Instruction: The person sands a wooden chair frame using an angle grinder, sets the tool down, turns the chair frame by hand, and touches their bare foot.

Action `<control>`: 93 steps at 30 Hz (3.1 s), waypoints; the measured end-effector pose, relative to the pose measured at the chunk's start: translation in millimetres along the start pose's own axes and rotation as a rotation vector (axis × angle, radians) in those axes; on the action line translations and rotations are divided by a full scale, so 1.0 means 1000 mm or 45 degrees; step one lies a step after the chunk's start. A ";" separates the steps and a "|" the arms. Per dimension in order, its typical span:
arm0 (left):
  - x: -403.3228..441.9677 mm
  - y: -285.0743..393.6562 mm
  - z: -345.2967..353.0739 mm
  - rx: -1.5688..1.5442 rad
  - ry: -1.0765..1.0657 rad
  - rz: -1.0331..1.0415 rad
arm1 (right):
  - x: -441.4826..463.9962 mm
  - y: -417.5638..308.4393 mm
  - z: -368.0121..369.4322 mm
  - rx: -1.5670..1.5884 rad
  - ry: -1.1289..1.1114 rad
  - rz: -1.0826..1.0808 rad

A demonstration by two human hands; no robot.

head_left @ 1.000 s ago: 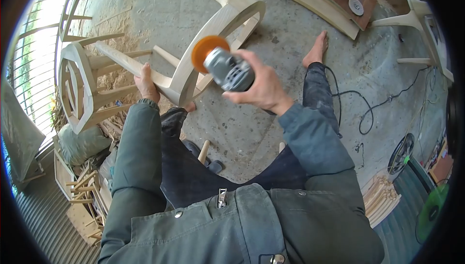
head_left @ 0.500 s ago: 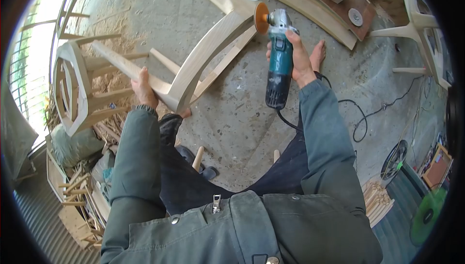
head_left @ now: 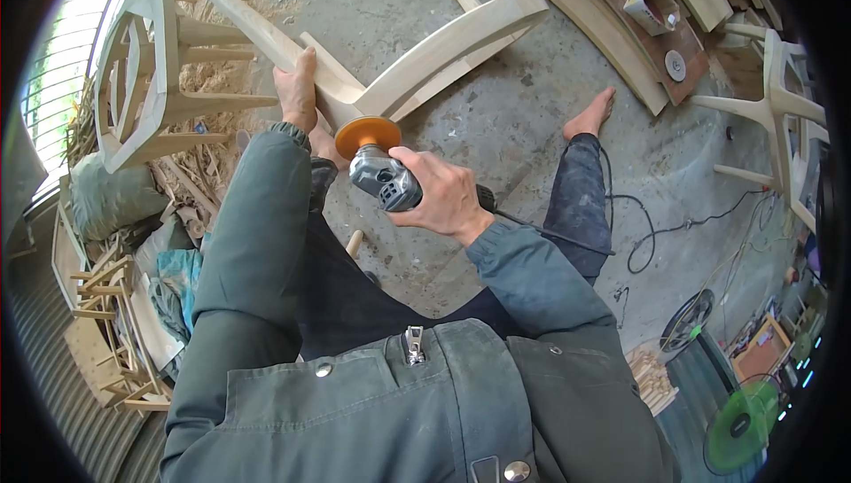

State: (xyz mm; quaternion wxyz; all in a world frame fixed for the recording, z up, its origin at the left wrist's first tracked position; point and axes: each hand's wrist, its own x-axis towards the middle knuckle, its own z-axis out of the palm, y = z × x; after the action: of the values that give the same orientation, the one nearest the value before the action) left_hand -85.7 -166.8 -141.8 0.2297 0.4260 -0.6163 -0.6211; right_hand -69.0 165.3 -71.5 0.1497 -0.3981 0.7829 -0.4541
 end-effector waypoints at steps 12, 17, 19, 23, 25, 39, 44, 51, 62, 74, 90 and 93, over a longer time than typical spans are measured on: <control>-0.019 0.011 0.006 -0.171 -0.137 -0.072 | 0.031 0.128 -0.157 1.599 0.498 0.878; -0.035 -0.003 -0.009 -0.735 -0.409 -0.612 | -0.035 0.109 -0.160 1.718 0.766 0.806; -0.032 -0.004 -0.007 -0.829 -0.278 -0.817 | -0.079 0.095 -0.147 1.879 0.799 0.866; -0.080 0.076 0.044 -0.757 -0.293 -0.666 | -0.149 0.055 -0.129 1.948 0.952 1.054; -0.091 0.120 0.068 -0.744 -0.330 -0.627 | -0.170 0.041 -0.125 1.938 1.021 1.080; -0.076 0.146 0.188 -0.216 -0.615 -0.326 | -0.175 0.044 -0.122 1.988 0.992 1.064; -0.074 0.137 0.207 -0.192 -0.643 -0.241 | -0.172 0.043 -0.122 1.968 0.986 1.073; -0.140 0.135 0.089 1.277 -1.178 0.817 | -0.176 0.044 -0.122 1.920 1.035 1.049; -0.166 0.177 0.146 1.470 -0.970 0.718 | -0.197 0.044 -0.126 2.040 1.070 0.956; -0.175 0.316 0.168 1.280 -1.412 0.296 | -0.230 0.017 -0.162 2.196 1.366 0.655; -0.128 0.265 0.111 0.929 -1.368 -0.044 | -0.229 -0.031 -0.180 1.802 1.399 0.679; -0.118 0.243 0.122 0.833 -1.351 0.025 | -0.216 -0.033 -0.172 1.767 1.346 0.699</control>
State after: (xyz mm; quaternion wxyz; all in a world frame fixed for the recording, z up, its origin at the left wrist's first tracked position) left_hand -180.2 -34.0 106.3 -0.2445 0.1019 -0.8088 -0.5250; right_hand -17.2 422.1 21.8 0.0799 0.2411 0.3680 -0.8945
